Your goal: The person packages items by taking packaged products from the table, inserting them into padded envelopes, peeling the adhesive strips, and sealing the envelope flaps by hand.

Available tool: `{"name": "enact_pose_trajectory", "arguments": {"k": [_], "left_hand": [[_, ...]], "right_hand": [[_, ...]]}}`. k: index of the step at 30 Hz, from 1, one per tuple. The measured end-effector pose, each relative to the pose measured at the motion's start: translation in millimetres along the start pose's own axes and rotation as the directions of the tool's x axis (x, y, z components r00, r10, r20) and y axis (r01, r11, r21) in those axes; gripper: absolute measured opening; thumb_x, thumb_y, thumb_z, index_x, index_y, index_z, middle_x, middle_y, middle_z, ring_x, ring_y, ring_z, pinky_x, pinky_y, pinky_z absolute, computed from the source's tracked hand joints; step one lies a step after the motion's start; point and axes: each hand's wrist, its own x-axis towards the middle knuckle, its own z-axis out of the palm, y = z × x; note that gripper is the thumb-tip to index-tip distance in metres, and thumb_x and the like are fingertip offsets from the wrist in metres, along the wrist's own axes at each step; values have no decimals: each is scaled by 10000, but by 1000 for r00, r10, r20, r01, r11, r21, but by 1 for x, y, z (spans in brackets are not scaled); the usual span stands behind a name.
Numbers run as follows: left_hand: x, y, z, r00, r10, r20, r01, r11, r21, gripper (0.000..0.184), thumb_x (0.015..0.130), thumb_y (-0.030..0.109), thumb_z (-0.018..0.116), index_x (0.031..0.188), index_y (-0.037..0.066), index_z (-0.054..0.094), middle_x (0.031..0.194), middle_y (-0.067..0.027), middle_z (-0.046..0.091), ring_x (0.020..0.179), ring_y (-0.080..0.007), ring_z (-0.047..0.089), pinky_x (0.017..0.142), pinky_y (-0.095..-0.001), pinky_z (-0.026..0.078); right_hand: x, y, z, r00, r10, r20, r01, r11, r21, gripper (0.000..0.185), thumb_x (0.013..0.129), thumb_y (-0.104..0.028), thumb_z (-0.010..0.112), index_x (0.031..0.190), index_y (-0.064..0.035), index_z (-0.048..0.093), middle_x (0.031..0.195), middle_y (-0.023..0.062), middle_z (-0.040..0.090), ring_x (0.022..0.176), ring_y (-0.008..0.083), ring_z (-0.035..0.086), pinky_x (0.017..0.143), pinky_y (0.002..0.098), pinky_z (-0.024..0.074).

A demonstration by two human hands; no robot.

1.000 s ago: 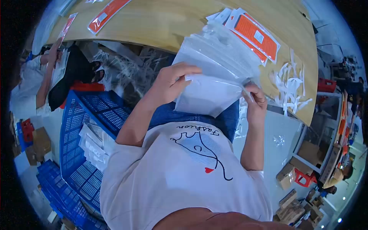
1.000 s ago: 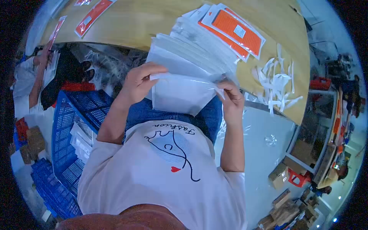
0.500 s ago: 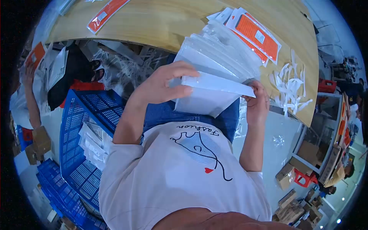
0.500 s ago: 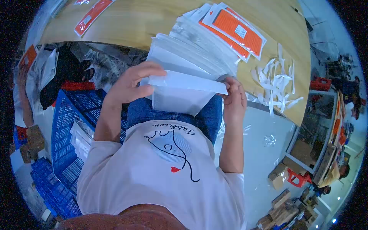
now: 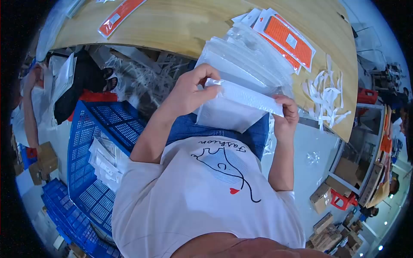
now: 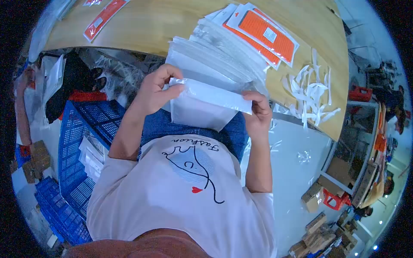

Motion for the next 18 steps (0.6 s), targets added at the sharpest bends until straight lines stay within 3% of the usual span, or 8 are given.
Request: {"name": "enact_pose_trajectory", "arguments": {"k": [3, 5, 7, 8, 10, 12, 18], "left_hand": [[0, 2, 2, 1000, -4, -29, 4, 1000, -6, 211, 762, 40, 613, 973, 43, 608, 893, -29, 604, 728, -155, 489, 693, -240, 416], [0, 1, 1, 999, 30, -21, -29, 999, 39, 226, 759, 32, 610, 985, 41, 601, 897, -32, 602, 736, -158, 493, 694, -241, 417], [0, -1, 2, 998, 61, -7, -60, 995, 81, 241, 757, 23, 607, 997, 39, 594, 900, -36, 600, 745, -161, 497, 695, -241, 418], [0, -1, 2, 998, 60, -6, -60, 995, 80, 241, 757, 23, 607, 997, 39, 594, 900, -36, 600, 745, -161, 497, 695, -241, 418], [-3, 0, 5, 997, 78, -24, -77, 996, 53, 271, 747, 10, 616, 1016, 35, 596, 910, -36, 598, 763, -140, 494, 700, -231, 414], [-4, 1, 8, 995, 98, -36, -97, 995, 26, 301, 737, -4, 625, 1034, 31, 597, 920, -35, 596, 780, -119, 490, 705, -221, 410], [-5, -10, 23, 987, 65, -150, -88, 985, -147, 256, 788, 68, 646, 1034, 5, 613, 859, -67, 613, 763, -135, 523, 679, -233, 428]], "right_hand": [[3, 4, -8, 1000, 5, 31, -7, 998, 58, 363, 748, 63, 589, 1096, -34, 559, 992, 95, 609, 917, 172, 552, 865, 256, 406], [5, -5, -9, 985, 175, 8, -169, 936, 309, 337, 756, 83, 571, 1075, -26, 568, 986, 95, 608, 909, 162, 545, 855, 252, 404], [5, -16, -9, 939, 343, 24, -301, 787, 539, 314, 764, 103, 554, 1054, -17, 577, 979, 96, 606, 900, 152, 539, 845, 249, 402], [4, -20, -5, 939, 344, 23, -301, 787, 539, 314, 764, 103, 554, 1054, -17, 577, 979, 96, 606, 900, 152, 539, 845, 249, 402], [1, -28, 14, 963, 262, -65, -235, 932, 275, 276, 783, 94, 553, 1036, -11, 589, 948, 88, 610, 869, 139, 537, 820, 242, 404], [-4, -32, 26, 979, 154, -130, -158, 987, -19, 240, 802, 84, 552, 1019, -5, 600, 917, 81, 613, 838, 125, 536, 795, 235, 406], [-11, -29, 24, 973, 205, -104, -206, 979, -2, 154, 850, 5, 566, 995, -2, 618, 845, 52, 611, 761, 102, 512, 731, 214, 403]]}}
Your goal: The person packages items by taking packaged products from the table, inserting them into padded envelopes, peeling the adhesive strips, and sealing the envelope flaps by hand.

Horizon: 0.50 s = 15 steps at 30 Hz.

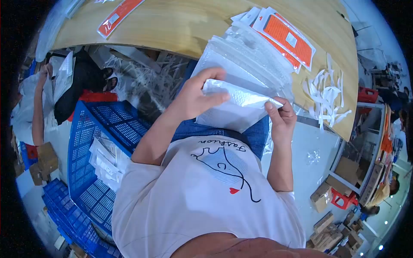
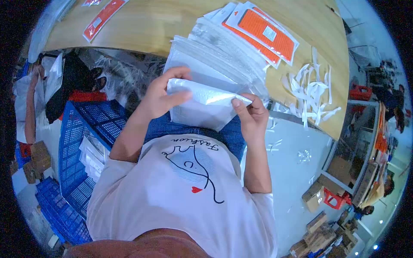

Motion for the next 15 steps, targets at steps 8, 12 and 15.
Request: {"name": "enact_pose_trajectory", "arguments": {"k": [8, 12, 15], "left_hand": [[-10, -9, -9, 984, -154, 94, 160, 985, -59, 193, 826, 57, 632, 1004, -19, 641, 795, -48, 636, 670, -87, 517, 631, -185, 427], [-8, -1, -6, 991, -115, 70, 119, 992, -50, 183, 833, 75, 630, 989, -19, 644, 770, -42, 627, 653, -88, 508, 616, -185, 421], [-8, 2, -1, 994, -103, 29, 104, 994, -37, 186, 835, 107, 634, 976, -13, 648, 744, -41, 614, 644, -98, 500, 605, -192, 415]], "right_hand": [[-8, 10, -14, 996, -83, 17, 81, 992, 100, 145, 847, -32, 611, 988, 0, 622, 803, 21, 589, 699, 80, 467, 686, 185, 381], [-2, 5, -18, 1000, -29, 11, 26, 979, 200, 165, 832, -32, 634, 993, -3, 617, 815, 19, 583, 697, 80, 460, 689, 182, 377], [5, -3, -10, 999, 43, 2, -42, 965, 258, 185, 819, -34, 650, 999, -6, 613, 826, 18, 581, 696, 81, 459, 693, 182, 375]]}}
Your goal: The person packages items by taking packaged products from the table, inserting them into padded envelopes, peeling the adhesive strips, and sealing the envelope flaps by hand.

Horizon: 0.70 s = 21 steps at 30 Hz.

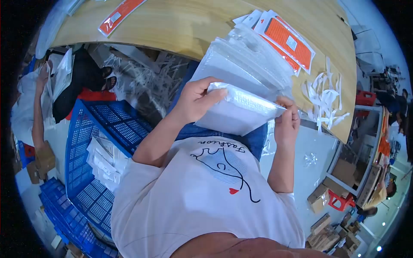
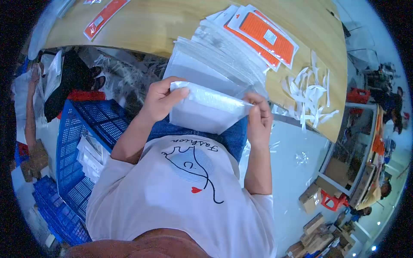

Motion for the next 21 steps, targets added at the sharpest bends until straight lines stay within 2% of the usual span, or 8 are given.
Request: {"name": "enact_pose_trajectory", "arguments": {"k": [4, 10, 15, 17, 19, 21], "left_hand": [[0, -11, 8, 999, 28, -26, -30, 998, -51, 190, 836, 113, 635, 977, -14, 638, 730, -35, 602, 648, -99, 499, 607, -189, 414], [-1, -19, 7, 996, -33, -81, 29, 998, -51, 186, 837, 110, 633, 977, -12, 631, 719, -37, 590, 662, -115, 502, 613, -203, 413], [11, -2, 10, 989, 52, -135, -78, 977, -199, 196, 818, 112, 646, 976, -4, 632, 754, -50, 621, 697, -130, 529, 642, -227, 428], [6, 12, 9, 990, 128, -57, -120, 985, 123, 212, 800, 119, 660, 974, -1, 633, 786, -58, 638, 717, -142, 546, 664, -237, 436], [4, 21, 6, 983, 180, 41, -180, 885, 429, 229, 783, 126, 673, 971, 2, 635, 818, -66, 655, 736, -154, 562, 687, -247, 444], [3, 23, -1, 987, 128, 96, -154, 921, 359, 235, 774, 127, 679, 969, 3, 637, 831, -67, 658, 739, -158, 565, 691, -247, 446]], "right_hand": [[-1, -1, 34, 973, -233, 3, 220, 916, -336, 202, 810, -42, 672, 999, -20, 606, 850, 13, 579, 680, 82, 458, 672, 179, 381], [-7, 4, 22, 980, -197, -4, 179, 901, -396, 214, 793, -39, 697, 986, -33, 604, 875, 18, 589, 671, 85, 468, 641, 177, 390], [-12, 1, 21, 980, -198, 20, 189, 892, -411, 204, 798, -31, 693, 981, -30, 604, 893, 23, 601, 676, 88, 483, 623, 171, 395], [-15, 0, 28, 974, -222, 52, 222, 874, -433, 198, 802, -27, 684, 982, -25, 603, 901, 29, 606, 687, 90, 492, 628, 176, 400], [-16, -2, 33, 964, -249, 88, 262, 853, -452, 192, 806, -23, 675, 984, -20, 602, 908, 36, 611, 698, 92, 500, 634, 180, 406], [-14, -7, 34, 965, -242, 100, 261, 861, -437, 180, 813, -26, 664, 983, -21, 605, 902, 39, 615, 703, 94, 507, 652, 185, 410]]}}
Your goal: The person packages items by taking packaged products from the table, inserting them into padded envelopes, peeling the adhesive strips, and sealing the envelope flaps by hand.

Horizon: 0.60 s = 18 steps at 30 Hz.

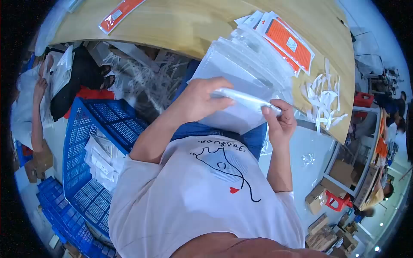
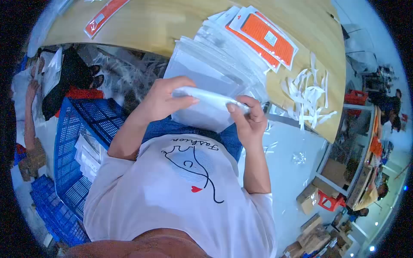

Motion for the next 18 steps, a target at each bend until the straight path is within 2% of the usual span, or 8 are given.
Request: {"name": "enact_pose_trajectory", "arguments": {"k": [3, 8, 9, 10, 11, 12, 14, 18], "left_hand": [[-5, -5, -16, 971, -59, 233, 114, 967, -230, 253, 748, 133, 694, 960, 5, 644, 868, -69, 668, 748, -171, 575, 704, -249, 451], [-47, 11, -82, 996, 31, 81, -18, 988, -156, 232, 734, 116, 677, 917, -26, 658, 854, -109, 664, 644, -194, 567, 634, -245, 446], [-58, 21, -106, 958, 284, 26, -285, 958, 39, 229, 694, 99, 691, 882, -28, 664, 838, -120, 663, 621, -196, 576, 603, -242, 443], [-81, 25, -130, 989, 143, -24, -144, 985, -94, 264, 652, 97, 705, 885, -22, 665, 805, -113, 653, 616, -194, 572, 592, -244, 440], [-104, 51, -157, 996, -80, -41, 83, 992, 90, 314, 625, 107, 726, 909, -12, 664, 804, -115, 643, 638, -201, 567, 606, -255, 444], [-137, 46, -177, 971, 58, -233, -10, 980, 201, 340, 632, 84, 718, 954, -6, 656, 843, -109, 639, 684, -202, 566, 638, -267, 451], [-189, 70, -210, 907, -41, -420, 241, 868, 435, 310, 723, 69, 695, 1020, 1, 635, 898, -109, 639, 728, -195, 563, 667, -279, 456], [-253, 105, -235, 467, -330, -820, 860, 383, 336, 266, 889, 151, 609, 1109, 1, 601, 945, -121, 645, 760, -192, 584, 671, -302, 472]], "right_hand": [[7, -3, -10, 999, 21, 39, -22, 999, 44, 150, 834, -37, 631, 982, -26, 614, 883, 47, 626, 719, 101, 528, 706, 198, 422], [83, -16, -45, 982, -124, -144, 133, 990, 53, 177, 864, -63, 578, 1018, 13, 621, 849, 74, 626, 724, 112, 548, 679, 213, 453], [108, -23, -46, 984, -125, -125, 122, 992, -28, 193, 857, -66, 590, 1029, 17, 617, 853, 75, 624, 740, 119, 555, 692, 217, 459], [133, -25, -47, 986, -126, -106, 114, 988, -106, 211, 850, -69, 602, 1041, 20, 612, 857, 75, 623, 756, 126, 561, 705, 222, 465], [156, -20, -51, 997, -81, 16, 82, 988, -131, 275, 846, -120, 618, 1089, 9, 606, 876, 76, 631, 814, 139, 571, 739, 239, 462], [182, -11, -53, 994, -65, 92, 82, 976, -204, 307, 824, -121, 643, 1103, -1, 604, 904, 84, 636, 820, 145, 580, 748, 240, 470], [225, 9, -56, 984, -46, 169, 92, 958, -270, 342, 801, -123, 668, 1118, -11, 601, 931, 92, 640, 825, 151, 589, 757, 241, 478], [280, 46, -67, 939, -73, 337, 298, 662, -687, 492, 746, -224, 727, 1169, -22, 580, 943, 118, 643, 839, 195, 607, 745, 276, 493]]}}
